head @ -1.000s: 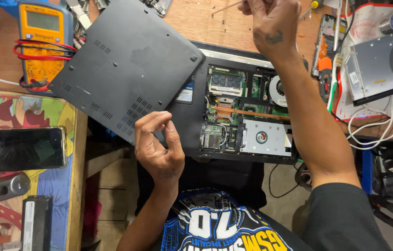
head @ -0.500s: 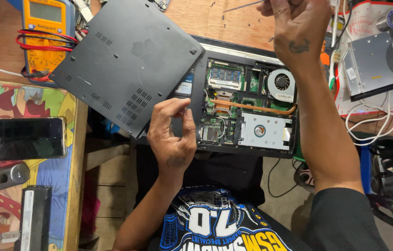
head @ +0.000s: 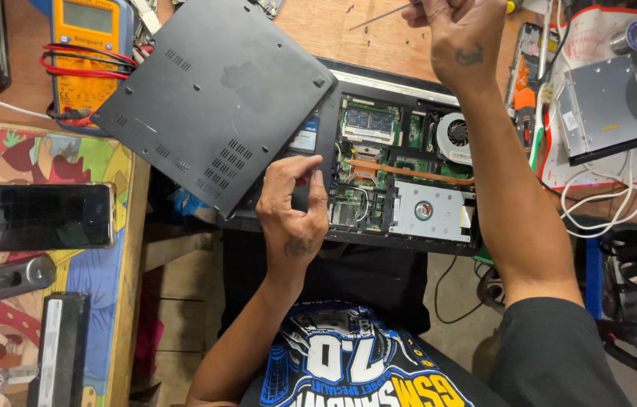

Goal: The person uses a screwdriver to remove and reinstall screws on a laptop's internal components. They then insert a hard drive into the drive bay and secure it with screws. Finally, they place the bottom cover back onto the laptop and fasten it with screws.

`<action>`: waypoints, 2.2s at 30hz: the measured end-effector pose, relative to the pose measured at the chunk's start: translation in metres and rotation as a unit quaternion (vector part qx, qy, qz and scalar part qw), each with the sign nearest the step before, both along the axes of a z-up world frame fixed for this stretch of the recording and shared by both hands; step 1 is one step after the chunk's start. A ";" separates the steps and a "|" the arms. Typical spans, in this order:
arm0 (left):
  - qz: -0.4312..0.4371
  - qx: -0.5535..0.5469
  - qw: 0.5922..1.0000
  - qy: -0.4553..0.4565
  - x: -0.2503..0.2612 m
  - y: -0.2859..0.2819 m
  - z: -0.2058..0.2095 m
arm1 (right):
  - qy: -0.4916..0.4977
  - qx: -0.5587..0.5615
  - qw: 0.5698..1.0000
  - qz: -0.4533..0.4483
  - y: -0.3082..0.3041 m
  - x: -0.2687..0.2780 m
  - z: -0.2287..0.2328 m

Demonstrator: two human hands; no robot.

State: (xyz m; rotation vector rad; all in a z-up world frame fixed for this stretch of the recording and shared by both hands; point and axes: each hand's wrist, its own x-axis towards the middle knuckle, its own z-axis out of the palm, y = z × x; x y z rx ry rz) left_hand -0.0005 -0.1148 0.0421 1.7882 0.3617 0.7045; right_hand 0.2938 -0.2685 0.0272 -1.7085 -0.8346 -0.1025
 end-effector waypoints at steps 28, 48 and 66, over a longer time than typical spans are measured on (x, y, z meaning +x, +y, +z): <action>0.005 0.006 1.000 0.000 0.002 0.001 0.000 | -0.071 0.013 0.997 -0.016 0.012 0.002 0.008; 0.007 0.018 1.000 0.015 0.004 -0.001 0.002 | -0.021 0.024 0.998 -0.047 -0.007 -0.023 0.026; 0.002 0.013 1.000 0.028 0.007 -0.003 0.002 | -0.038 -0.019 0.998 -0.045 -0.011 -0.020 0.016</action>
